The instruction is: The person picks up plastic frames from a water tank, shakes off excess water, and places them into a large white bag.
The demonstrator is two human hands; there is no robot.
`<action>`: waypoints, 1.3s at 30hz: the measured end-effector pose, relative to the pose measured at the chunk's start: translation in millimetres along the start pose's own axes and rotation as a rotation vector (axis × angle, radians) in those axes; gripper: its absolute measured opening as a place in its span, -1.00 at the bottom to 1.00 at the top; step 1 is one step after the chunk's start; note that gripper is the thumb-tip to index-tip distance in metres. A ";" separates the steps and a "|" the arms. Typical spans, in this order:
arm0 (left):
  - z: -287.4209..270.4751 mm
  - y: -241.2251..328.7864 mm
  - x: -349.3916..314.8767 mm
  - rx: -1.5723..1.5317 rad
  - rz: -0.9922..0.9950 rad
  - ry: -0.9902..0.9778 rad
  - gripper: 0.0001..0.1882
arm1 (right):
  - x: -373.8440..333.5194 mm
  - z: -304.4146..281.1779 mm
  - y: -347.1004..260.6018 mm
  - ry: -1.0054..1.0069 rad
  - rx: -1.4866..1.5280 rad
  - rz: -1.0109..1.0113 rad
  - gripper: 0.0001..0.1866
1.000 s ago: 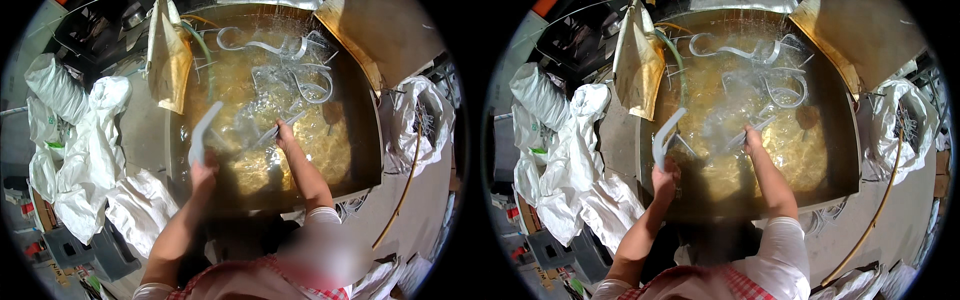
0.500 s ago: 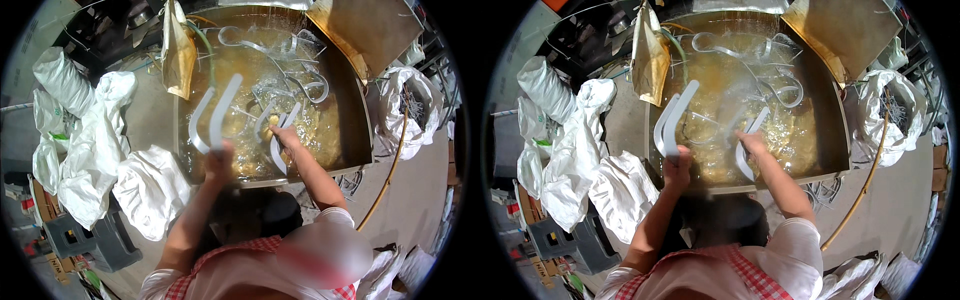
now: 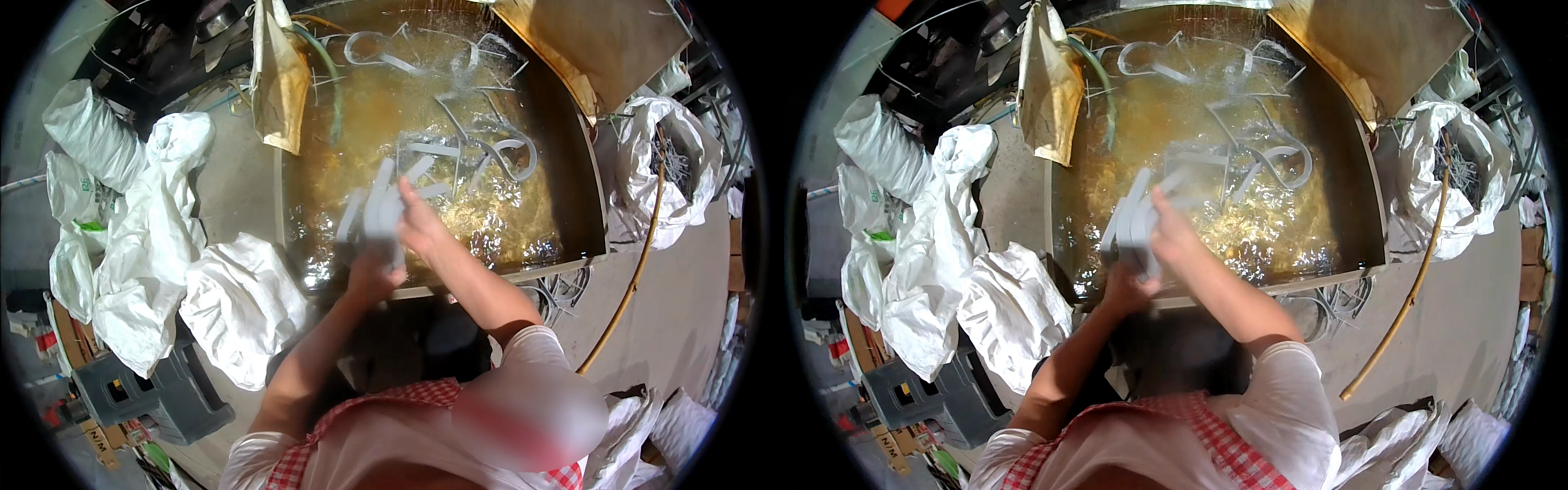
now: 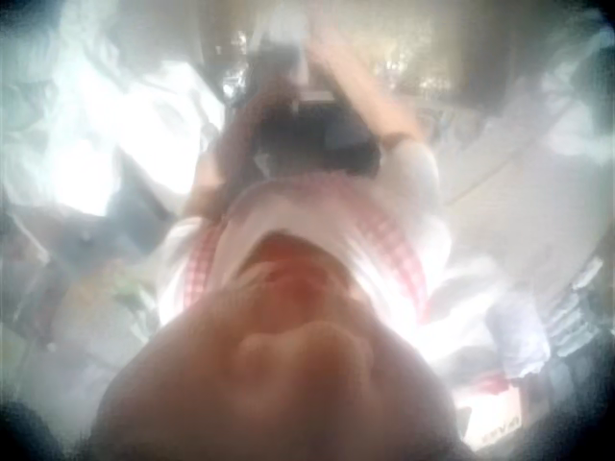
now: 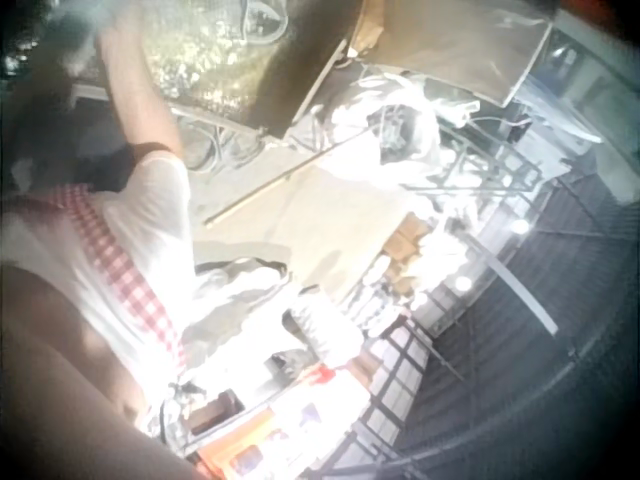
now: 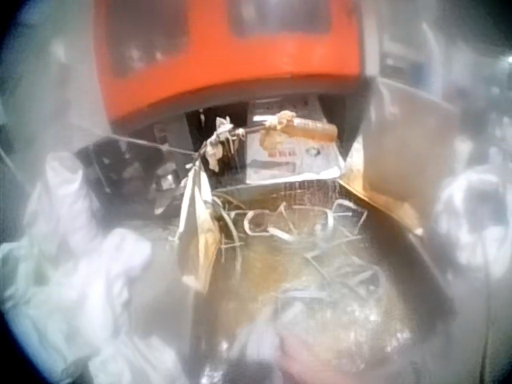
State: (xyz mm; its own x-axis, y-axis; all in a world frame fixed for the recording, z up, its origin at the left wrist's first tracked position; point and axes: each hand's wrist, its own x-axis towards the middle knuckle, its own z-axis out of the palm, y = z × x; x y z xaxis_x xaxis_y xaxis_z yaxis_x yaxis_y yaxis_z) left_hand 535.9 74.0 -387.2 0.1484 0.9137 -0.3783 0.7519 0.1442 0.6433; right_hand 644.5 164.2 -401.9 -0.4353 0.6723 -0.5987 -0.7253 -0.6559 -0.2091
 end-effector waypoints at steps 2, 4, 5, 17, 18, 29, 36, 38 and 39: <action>4.1 -12.1 6.0 -0.164 -0.094 0.048 -0.62 | -13.6 2.4 -10.7 0.111 -0.348 0.001 -0.61; 7.2 -36.7 4.9 -0.569 -0.035 0.199 -0.69 | -19.6 -25.1 -30.9 0.096 -0.837 -0.033 -0.66; 2.1 -32.1 2.8 -0.747 0.008 0.237 -0.71 | -18.9 -56.7 -50.0 0.035 -1.151 -0.082 -0.68; -57.9 -32.2 -23.4 -0.877 -0.046 -0.188 -0.61 | 75.6 -187.3 -93.9 0.253 -0.059 -0.216 -0.46; -58.6 -35.2 -23.8 -0.840 -0.048 -0.220 -0.62 | 78.8 -184.8 -89.4 0.163 -0.071 -0.194 -0.43; -76.4 -26.5 -36.9 -1.090 -0.097 0.328 -0.68 | 65.3 -111.9 -97.6 -0.220 0.059 -0.331 -0.82; -55.7 -7.7 -8.1 -0.099 0.275 0.238 -0.69 | 12.9 -47.4 -79.3 -0.300 -0.329 -0.289 -0.83; -49.4 2.5 -6.2 0.044 0.121 0.094 -0.69 | 1.5 -43.1 -75.0 -0.247 -0.518 -0.426 -0.82; -45.0 2.5 -5.4 0.077 0.074 0.057 -0.67 | -10.4 -33.9 -75.6 -0.245 -0.624 -0.446 -0.81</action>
State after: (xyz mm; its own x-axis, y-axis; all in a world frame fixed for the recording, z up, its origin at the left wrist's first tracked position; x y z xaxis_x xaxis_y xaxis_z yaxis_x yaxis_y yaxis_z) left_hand 508.1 86.5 -353.5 0.1702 0.9413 -0.2916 0.7879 0.0478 0.6139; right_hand 721.9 195.2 -406.1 -0.3320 0.9249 -0.1853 -0.4581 -0.3298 -0.8255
